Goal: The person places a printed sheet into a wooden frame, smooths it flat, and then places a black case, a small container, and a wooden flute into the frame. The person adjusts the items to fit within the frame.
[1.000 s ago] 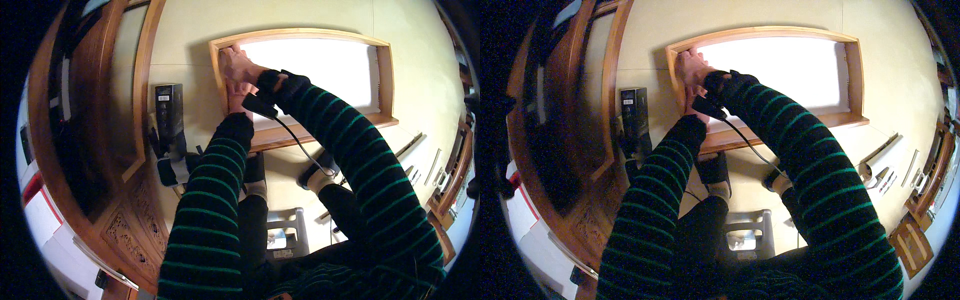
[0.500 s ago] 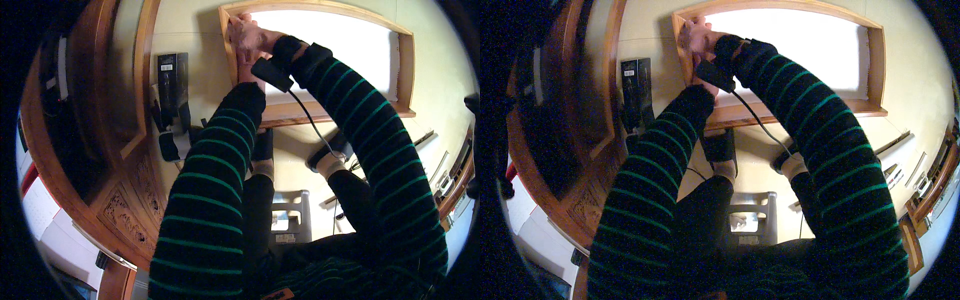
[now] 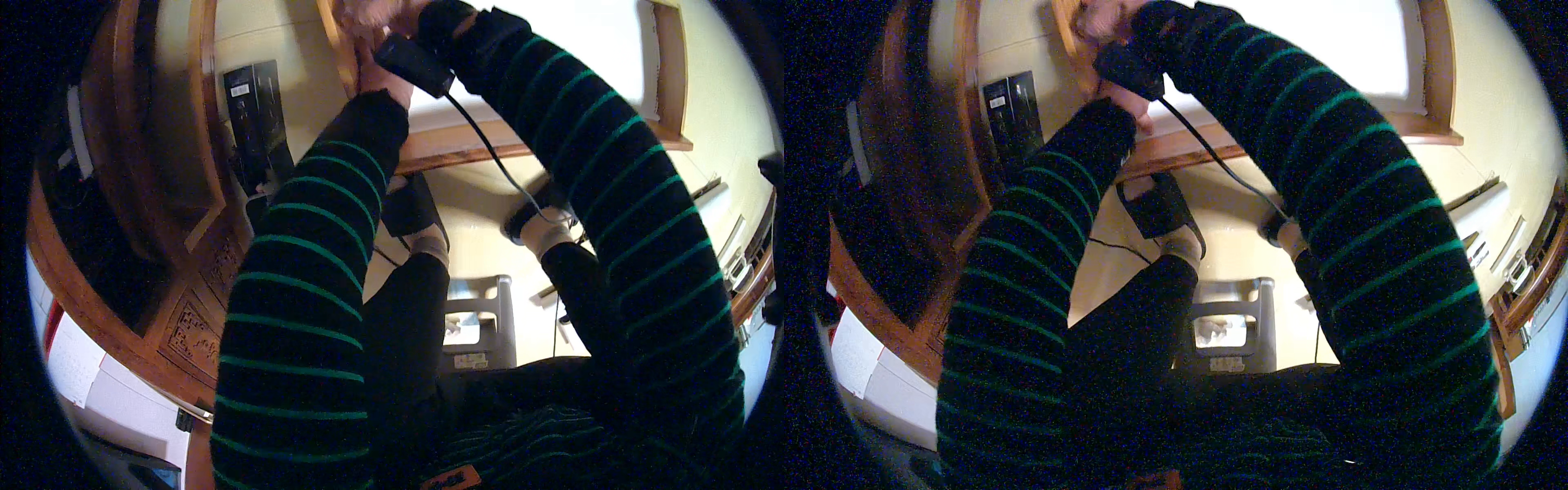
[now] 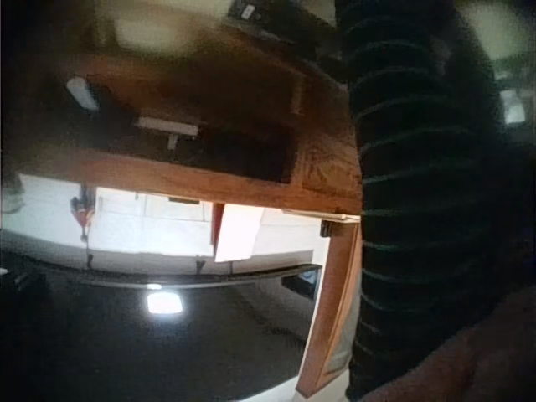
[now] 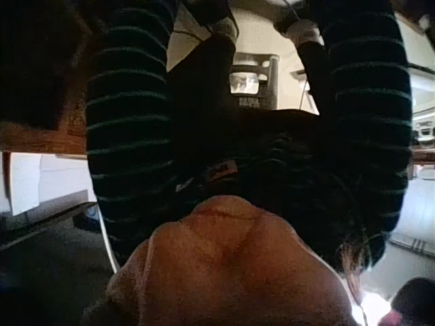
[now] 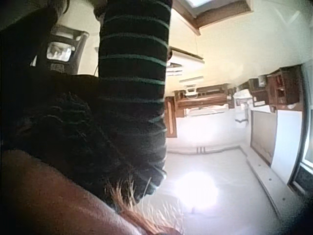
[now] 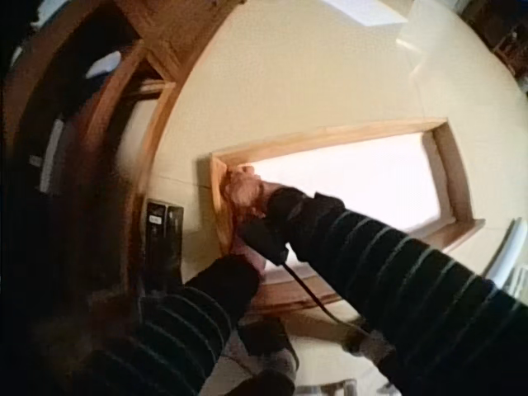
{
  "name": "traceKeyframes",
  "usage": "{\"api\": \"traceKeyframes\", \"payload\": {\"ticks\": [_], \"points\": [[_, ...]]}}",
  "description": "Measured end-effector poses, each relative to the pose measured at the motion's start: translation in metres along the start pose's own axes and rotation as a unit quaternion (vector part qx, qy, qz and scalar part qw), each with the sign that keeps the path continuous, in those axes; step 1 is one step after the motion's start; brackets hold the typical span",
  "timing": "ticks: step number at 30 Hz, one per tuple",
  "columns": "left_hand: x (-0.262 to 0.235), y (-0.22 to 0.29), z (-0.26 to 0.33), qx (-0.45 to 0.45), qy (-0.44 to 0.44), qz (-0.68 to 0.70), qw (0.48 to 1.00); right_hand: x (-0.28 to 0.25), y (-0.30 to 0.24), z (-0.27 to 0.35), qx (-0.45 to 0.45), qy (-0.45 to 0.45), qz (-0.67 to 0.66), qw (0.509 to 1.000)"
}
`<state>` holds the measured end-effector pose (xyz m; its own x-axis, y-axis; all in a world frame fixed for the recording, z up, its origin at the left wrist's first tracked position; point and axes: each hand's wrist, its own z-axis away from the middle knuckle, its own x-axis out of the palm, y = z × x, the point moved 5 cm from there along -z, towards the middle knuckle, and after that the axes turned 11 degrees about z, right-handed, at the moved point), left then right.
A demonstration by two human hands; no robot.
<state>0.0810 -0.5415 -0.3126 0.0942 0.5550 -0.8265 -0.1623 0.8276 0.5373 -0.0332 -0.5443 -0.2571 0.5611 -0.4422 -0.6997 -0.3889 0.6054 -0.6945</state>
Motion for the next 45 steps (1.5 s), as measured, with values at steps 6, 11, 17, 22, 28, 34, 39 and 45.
{"api": "traceKeyframes", "payload": {"ticks": [6, 11, 17, 22, 28, 34, 39, 45], "points": [[-0.017, 0.006, -0.026, 0.049, -0.004, 0.388, 0.920, -0.023, -0.017, 0.001, -0.021, -0.097, -0.005, 0.995], [-0.074, 0.091, -0.004, -0.042, -0.198, -0.222, 0.954, -0.108, -0.020, 0.024, -0.018, -0.288, -0.015, 0.957], [-0.151, 0.125, 0.014, 0.048, -0.209, 0.077, 0.974, -0.259, 0.005, 0.119, -0.047, -0.241, -0.085, 0.966], [-0.235, 0.036, 0.108, -0.099, 0.239, 0.126, 0.958, -0.288, 0.023, 0.184, 0.021, -0.111, -0.259, 0.959], [-0.212, -0.073, 0.210, -0.314, 0.160, 0.010, 0.936, -0.239, 0.028, 0.210, -0.024, -0.134, -0.363, 0.922], [-0.184, -0.107, 0.211, -0.355, 0.172, 0.089, 0.915, -0.216, 0.036, 0.217, 0.057, -0.186, -0.357, 0.914], [-0.212, -0.085, 0.200, -0.286, 0.255, 0.103, 0.918, -0.221, 0.025, 0.222, 0.107, -0.169, -0.358, 0.912], [-0.257, -0.035, 0.194, -0.288, 0.240, 0.150, 0.915, -0.207, -0.013, 0.212, 0.085, -0.175, -0.349, 0.917]]}}
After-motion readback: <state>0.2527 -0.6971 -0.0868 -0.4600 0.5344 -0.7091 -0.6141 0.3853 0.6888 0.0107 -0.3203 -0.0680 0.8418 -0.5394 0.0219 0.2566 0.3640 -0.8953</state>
